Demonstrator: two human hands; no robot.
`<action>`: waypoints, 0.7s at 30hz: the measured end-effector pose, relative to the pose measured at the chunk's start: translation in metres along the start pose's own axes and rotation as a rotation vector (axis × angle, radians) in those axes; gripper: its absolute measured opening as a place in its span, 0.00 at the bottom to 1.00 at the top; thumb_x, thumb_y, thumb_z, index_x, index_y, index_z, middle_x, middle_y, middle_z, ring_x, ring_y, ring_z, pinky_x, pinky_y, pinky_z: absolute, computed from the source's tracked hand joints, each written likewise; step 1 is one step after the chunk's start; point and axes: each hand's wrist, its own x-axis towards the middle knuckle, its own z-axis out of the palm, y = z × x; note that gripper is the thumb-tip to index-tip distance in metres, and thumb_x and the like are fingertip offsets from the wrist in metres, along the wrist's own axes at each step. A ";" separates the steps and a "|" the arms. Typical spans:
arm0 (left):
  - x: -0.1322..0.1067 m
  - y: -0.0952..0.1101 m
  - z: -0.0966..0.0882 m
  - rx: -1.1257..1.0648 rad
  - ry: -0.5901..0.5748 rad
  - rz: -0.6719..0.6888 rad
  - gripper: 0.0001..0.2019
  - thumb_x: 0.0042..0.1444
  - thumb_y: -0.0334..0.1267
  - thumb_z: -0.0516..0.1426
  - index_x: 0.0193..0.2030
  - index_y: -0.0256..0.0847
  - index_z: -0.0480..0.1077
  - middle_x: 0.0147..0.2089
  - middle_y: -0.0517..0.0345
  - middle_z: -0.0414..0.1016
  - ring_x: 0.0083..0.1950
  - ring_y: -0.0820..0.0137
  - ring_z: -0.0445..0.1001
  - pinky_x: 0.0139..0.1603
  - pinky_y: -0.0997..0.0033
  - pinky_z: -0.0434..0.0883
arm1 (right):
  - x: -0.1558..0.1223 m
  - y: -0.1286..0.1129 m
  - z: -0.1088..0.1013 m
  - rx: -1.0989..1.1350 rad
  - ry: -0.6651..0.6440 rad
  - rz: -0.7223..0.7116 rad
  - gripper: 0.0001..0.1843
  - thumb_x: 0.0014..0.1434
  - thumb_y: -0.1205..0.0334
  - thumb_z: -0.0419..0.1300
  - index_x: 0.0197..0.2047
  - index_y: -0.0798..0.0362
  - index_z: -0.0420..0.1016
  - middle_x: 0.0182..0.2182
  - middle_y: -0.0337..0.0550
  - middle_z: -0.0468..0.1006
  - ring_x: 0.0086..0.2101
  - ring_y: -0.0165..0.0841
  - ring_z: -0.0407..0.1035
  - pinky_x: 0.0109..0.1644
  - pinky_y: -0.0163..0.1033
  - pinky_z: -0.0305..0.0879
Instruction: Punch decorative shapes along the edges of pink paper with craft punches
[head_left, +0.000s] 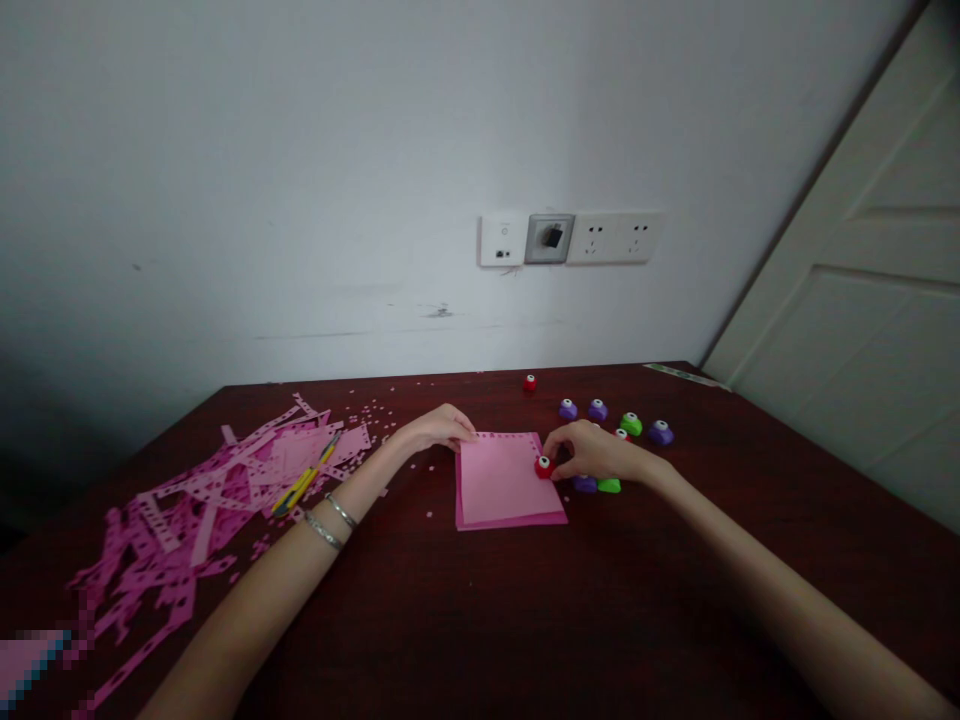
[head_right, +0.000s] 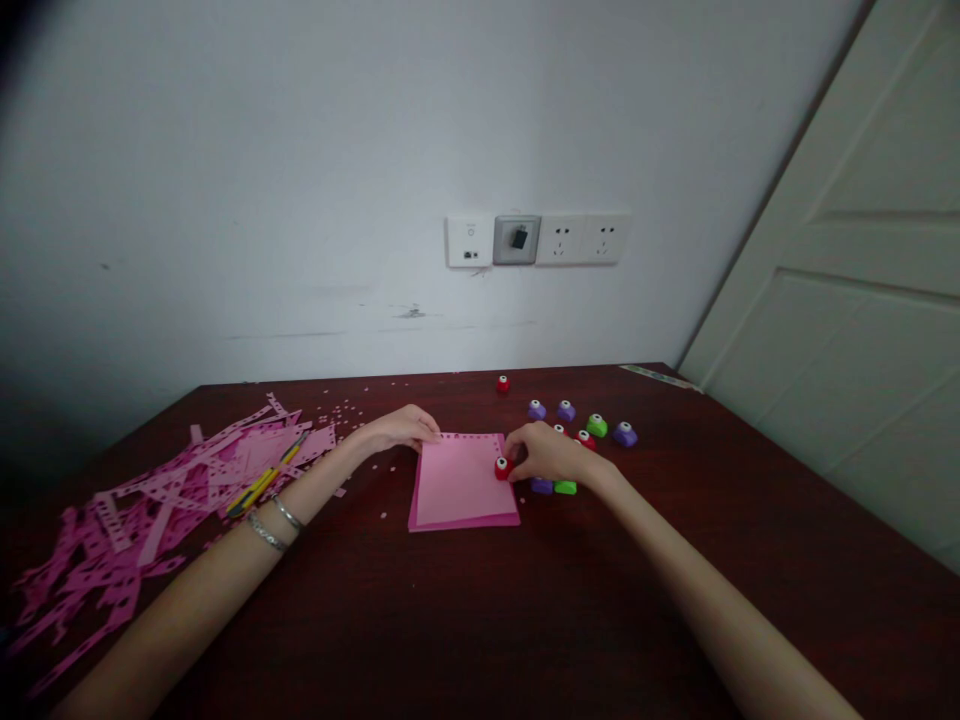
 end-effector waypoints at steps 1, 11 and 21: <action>0.001 0.000 0.002 0.022 0.012 0.002 0.08 0.37 0.34 0.62 0.26 0.33 0.74 0.24 0.56 0.72 0.25 0.75 0.70 0.31 0.70 0.69 | 0.000 0.000 0.000 -0.012 -0.002 0.000 0.13 0.45 0.56 0.64 0.34 0.53 0.77 0.27 0.40 0.76 0.27 0.30 0.67 0.28 0.33 0.57; 0.000 0.002 0.020 0.665 0.241 0.015 0.13 0.40 0.45 0.62 0.26 0.37 0.69 0.21 0.58 0.69 0.24 0.69 0.70 0.25 0.72 0.65 | -0.001 -0.003 0.000 -0.056 -0.009 -0.014 0.14 0.47 0.56 0.63 0.36 0.54 0.77 0.28 0.41 0.77 0.27 0.31 0.67 0.29 0.34 0.57; 0.001 -0.006 0.017 0.937 0.324 0.149 0.19 0.42 0.52 0.60 0.33 0.40 0.65 0.36 0.52 0.70 0.36 0.64 0.69 0.30 0.72 0.60 | -0.001 -0.004 0.001 -0.019 -0.057 -0.019 0.16 0.46 0.54 0.64 0.36 0.55 0.77 0.29 0.42 0.77 0.29 0.31 0.68 0.30 0.34 0.59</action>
